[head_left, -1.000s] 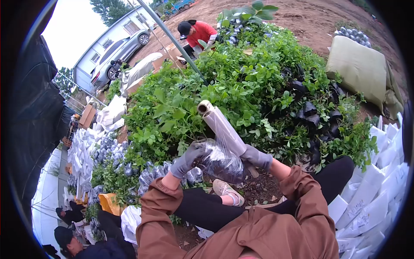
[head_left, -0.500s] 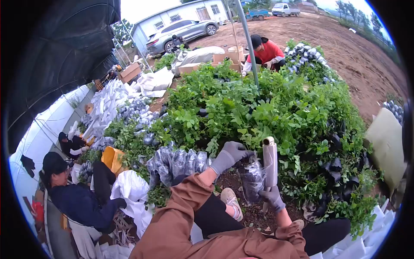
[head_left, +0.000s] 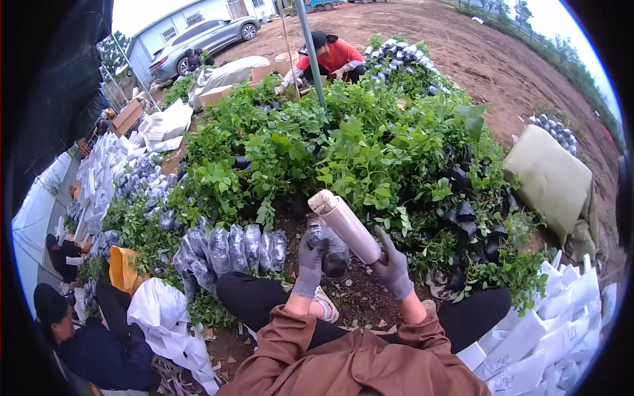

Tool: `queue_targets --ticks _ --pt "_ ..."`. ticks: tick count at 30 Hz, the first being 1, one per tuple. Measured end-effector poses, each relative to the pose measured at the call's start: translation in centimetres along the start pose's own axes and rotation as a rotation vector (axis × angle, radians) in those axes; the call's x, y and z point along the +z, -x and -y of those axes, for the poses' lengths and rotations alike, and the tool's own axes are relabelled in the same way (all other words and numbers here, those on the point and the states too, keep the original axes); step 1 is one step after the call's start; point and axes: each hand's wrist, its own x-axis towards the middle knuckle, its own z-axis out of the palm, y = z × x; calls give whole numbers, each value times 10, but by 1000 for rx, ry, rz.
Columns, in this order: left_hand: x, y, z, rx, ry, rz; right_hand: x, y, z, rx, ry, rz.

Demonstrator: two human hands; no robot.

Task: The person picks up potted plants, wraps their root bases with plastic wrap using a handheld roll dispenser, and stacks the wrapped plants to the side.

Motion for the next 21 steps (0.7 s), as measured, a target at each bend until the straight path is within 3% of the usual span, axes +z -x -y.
queue_targets --ticks 2,3,8,10,11,12,14,15,17,18,20,21 --pt "-3 4 -4 -49 156 -14 4 4 -5 -116 38 -166" --pt "-2 4 -6 2 65 -28 6 6 -5 -48 -9 -206" --pt "8 35 -18 -317 409 189 17 1 -27 265 -252 -288" --pt "24 53 -15 -562 634 290 32 3 -47 281 -334 -183" --pt "15 50 23 -651 822 468 46 7 -55 254 -368 -143" --pt "22 50 29 -577 802 460 60 13 -61 223 -404 -105" --pt "37 50 40 -432 758 436 71 31 -63 337 -936 1" --pt "36 49 35 -536 992 616 63 29 -47 318 -565 95" --pt "34 54 -10 -702 794 651 58 31 -49 271 -563 126" --pt "21 41 8 -672 421 588 58 31 -51 275 -572 106" --pt "8 24 25 -705 43 534 65 33 -64 279 -569 -9" --pt "18 18 3 -625 -196 429 69 35 -75 262 -501 -48"
